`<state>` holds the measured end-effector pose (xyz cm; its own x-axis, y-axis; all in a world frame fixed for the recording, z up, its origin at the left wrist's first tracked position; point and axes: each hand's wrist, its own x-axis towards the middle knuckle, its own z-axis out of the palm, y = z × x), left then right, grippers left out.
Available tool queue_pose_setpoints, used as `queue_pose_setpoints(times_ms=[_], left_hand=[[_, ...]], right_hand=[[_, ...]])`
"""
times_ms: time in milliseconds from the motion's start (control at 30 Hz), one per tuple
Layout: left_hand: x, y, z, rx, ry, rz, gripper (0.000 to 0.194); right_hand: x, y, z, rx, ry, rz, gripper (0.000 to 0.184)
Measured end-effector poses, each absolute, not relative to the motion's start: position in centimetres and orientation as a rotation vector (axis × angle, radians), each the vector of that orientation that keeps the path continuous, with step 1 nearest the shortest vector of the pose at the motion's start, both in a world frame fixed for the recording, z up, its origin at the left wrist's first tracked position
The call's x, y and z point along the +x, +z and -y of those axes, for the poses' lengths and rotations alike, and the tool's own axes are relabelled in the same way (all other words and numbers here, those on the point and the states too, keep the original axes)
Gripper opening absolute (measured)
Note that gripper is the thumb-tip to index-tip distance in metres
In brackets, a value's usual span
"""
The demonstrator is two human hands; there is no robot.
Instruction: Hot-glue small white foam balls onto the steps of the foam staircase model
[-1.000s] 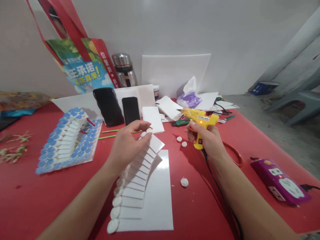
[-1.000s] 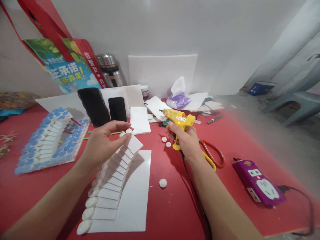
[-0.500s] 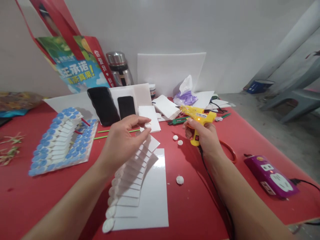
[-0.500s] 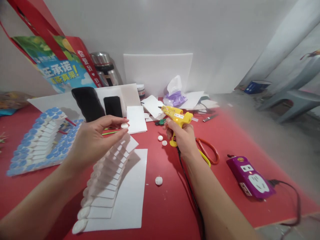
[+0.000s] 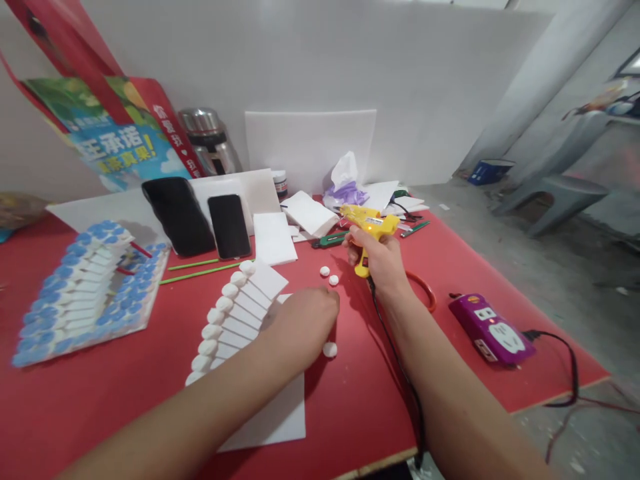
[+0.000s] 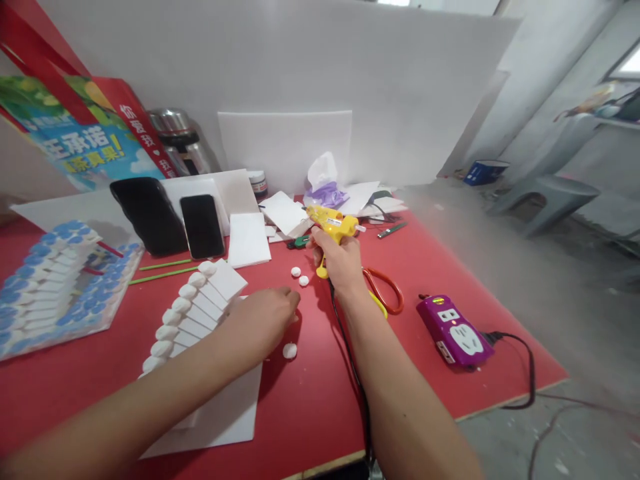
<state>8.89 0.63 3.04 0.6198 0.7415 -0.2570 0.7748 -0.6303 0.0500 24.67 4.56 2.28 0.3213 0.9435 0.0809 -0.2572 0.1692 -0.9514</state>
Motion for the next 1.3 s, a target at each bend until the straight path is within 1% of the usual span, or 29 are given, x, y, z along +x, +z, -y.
queue_pose_setpoints(times_ms=[33,67,133,233,367,567,667,767,900,1000,1100,1133,1167,1233,1300], left_hand=[[8.8,3.0,-0.9,2.676,-0.314,-1.28,0.009],[8.8,3.0,-1.1,2.67,-0.308,-1.287,0.007],[8.9,3.3,-1.3,2.669,-0.287,-1.295,0.016],[9.5,4.5,-1.9,2.687,-0.24,-1.321,0.017],[11.1,6.4,-4.4,2.726,-0.218,-1.356,0.031],[12.9,6.7,-6.8,2.703,-0.318,-1.305,0.022],[12.7,6.4,-6.7,2.685,-0.336,-1.29,0.025],[12.5,6.0,-6.6,2.68,-0.295,-1.283,0.026],[12.8,5.4,-6.7,2.671,-0.207,-1.28,0.019],[12.5,5.9,-6.5,2.678,-0.12,-1.257,0.015],[10.1,7.8,-5.5,2.622,0.124,-1.181,0.015],[8.6,8.5,-5.0,2.444,0.405,-1.104,0.015],[6.9,9.2,-4.4,2.208,0.56,-1.04,0.016],[3.1,10.2,-3.1,1.771,0.697,-1.002,0.023],[-0.5,10.3,-2.1,1.459,0.828,-1.01,0.021]], right_hand=[[24.7,2.3,-4.6,-1.043,1.012,0.83,0.025],[24.7,2.4,-4.6,-1.043,1.011,0.826,0.024],[24.8,2.5,-4.7,-1.04,1.01,0.819,0.025],[24.8,2.6,-4.7,-1.03,1.01,0.821,0.026],[24.8,2.6,-4.6,-1.032,1.001,0.827,0.026],[25.0,2.3,-4.7,-1.043,0.994,0.799,0.027],[25.0,2.3,-4.8,-1.03,0.994,0.793,0.026],[25.0,2.2,-4.8,-1.018,1.0,0.788,0.028],[25.0,2.2,-4.8,-1.037,0.999,0.792,0.028],[25.0,2.3,-4.6,-1.061,0.996,0.806,0.029],[25.0,2.5,-4.4,-1.049,0.994,0.832,0.027],[24.9,2.6,-4.3,-1.028,0.995,0.835,0.026],[24.8,2.7,-4.2,-0.998,1.004,0.833,0.026],[24.4,2.8,-3.9,-0.935,1.044,0.831,0.026],[23.7,2.8,-3.5,-0.904,1.106,0.842,0.028]])
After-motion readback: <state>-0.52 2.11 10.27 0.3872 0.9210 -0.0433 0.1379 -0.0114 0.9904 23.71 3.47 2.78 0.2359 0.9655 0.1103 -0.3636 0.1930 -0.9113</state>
